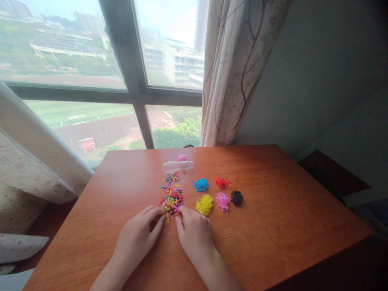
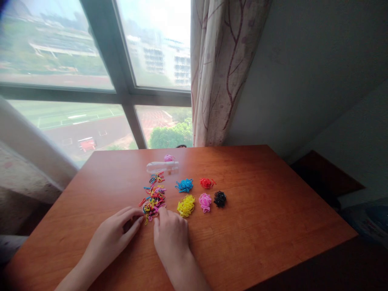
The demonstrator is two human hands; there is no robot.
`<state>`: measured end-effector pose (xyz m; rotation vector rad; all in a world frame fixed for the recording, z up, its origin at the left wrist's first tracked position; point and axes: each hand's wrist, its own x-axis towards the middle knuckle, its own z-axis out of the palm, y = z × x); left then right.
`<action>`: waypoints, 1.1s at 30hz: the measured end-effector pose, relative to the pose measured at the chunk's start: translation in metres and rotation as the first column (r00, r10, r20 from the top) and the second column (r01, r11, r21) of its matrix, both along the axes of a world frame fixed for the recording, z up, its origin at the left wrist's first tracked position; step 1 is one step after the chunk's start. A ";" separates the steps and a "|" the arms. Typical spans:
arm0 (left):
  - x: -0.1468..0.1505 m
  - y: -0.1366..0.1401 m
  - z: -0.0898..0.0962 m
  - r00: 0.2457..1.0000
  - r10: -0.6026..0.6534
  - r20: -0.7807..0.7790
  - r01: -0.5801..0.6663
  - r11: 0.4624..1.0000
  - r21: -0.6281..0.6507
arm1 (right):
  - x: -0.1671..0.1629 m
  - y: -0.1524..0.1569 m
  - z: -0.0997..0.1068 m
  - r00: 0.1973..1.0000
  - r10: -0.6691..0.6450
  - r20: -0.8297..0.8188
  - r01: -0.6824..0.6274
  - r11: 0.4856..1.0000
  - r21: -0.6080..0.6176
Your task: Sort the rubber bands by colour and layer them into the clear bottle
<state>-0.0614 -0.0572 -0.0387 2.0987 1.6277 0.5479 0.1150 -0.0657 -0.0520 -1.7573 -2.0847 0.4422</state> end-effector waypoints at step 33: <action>0.001 -0.002 0.000 0.999 -0.015 -0.044 0.013 0.999 -0.045 | 0.016 0.008 0.003 0.976 -0.018 -0.217 0.045 0.991 0.123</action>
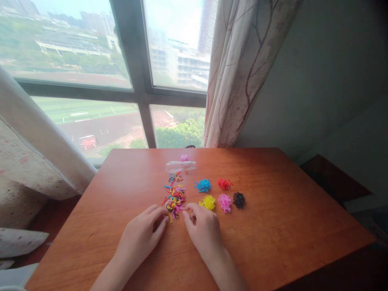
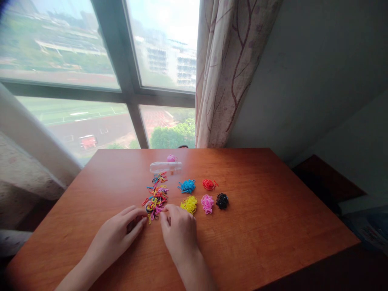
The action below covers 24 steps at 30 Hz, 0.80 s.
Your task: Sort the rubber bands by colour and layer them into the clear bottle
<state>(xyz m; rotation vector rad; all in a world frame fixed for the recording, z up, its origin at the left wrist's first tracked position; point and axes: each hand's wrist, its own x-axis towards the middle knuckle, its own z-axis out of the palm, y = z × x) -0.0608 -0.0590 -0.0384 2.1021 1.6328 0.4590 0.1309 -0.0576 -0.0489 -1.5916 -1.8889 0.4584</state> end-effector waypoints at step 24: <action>-0.002 0.000 -0.002 1.000 -0.020 0.008 0.020 1.000 -0.009 | 0.141 0.084 0.019 0.863 -0.321 0.391 0.395 0.911 -0.123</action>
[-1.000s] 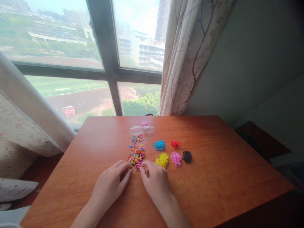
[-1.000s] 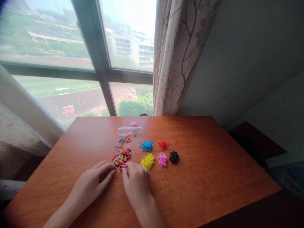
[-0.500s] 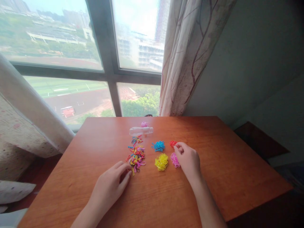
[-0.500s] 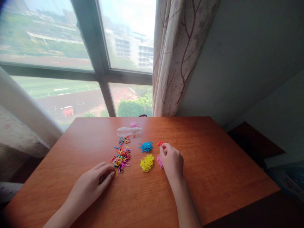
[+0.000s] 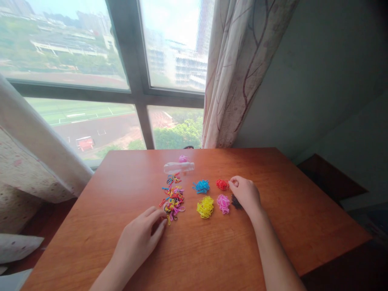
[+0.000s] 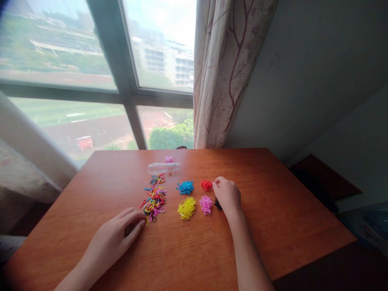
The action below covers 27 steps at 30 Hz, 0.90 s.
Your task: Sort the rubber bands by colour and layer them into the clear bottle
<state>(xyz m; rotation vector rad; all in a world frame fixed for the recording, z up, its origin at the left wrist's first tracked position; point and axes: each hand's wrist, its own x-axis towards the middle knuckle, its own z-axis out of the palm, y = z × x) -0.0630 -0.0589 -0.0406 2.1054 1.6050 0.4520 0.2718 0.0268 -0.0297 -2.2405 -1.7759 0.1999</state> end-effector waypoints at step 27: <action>-0.002 0.001 -0.006 1.000 -0.004 -0.016 0.004 1.000 -0.024 | 0.014 0.022 -0.008 0.998 0.054 -0.020 -0.056 0.986 -0.154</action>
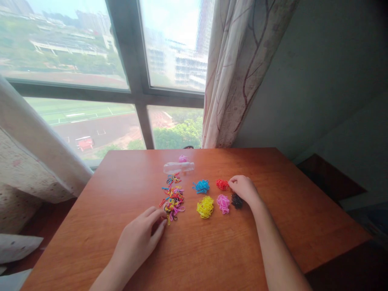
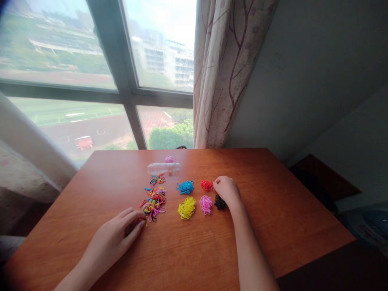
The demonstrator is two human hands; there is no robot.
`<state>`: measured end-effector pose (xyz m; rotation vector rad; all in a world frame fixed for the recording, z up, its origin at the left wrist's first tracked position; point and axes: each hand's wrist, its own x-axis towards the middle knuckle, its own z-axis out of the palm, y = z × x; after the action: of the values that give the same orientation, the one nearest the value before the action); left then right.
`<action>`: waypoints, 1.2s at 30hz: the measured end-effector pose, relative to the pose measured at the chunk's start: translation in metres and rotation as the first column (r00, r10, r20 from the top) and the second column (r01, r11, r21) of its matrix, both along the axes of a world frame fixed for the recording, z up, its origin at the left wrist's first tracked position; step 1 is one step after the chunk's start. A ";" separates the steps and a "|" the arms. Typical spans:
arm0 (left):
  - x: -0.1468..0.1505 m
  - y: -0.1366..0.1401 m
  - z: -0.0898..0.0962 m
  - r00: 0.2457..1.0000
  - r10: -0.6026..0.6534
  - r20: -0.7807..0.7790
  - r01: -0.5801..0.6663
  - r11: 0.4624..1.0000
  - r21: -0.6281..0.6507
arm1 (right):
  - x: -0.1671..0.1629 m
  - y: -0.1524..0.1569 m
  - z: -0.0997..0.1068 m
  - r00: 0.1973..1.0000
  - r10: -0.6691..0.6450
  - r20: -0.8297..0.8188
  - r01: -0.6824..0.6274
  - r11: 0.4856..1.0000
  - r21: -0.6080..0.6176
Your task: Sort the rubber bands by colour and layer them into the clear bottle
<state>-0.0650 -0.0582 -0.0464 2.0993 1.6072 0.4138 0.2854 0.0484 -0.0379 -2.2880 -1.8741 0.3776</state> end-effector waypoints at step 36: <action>0.037 0.001 0.019 0.995 -0.092 -0.036 0.097 0.981 0.171 | -0.109 -0.148 -0.032 0.850 0.372 -0.374 -0.229 0.899 0.374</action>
<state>-0.0277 -0.0576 -0.0278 2.3092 1.5276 0.5095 0.1763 -0.0998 -0.0702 -1.5395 -1.8877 0.5357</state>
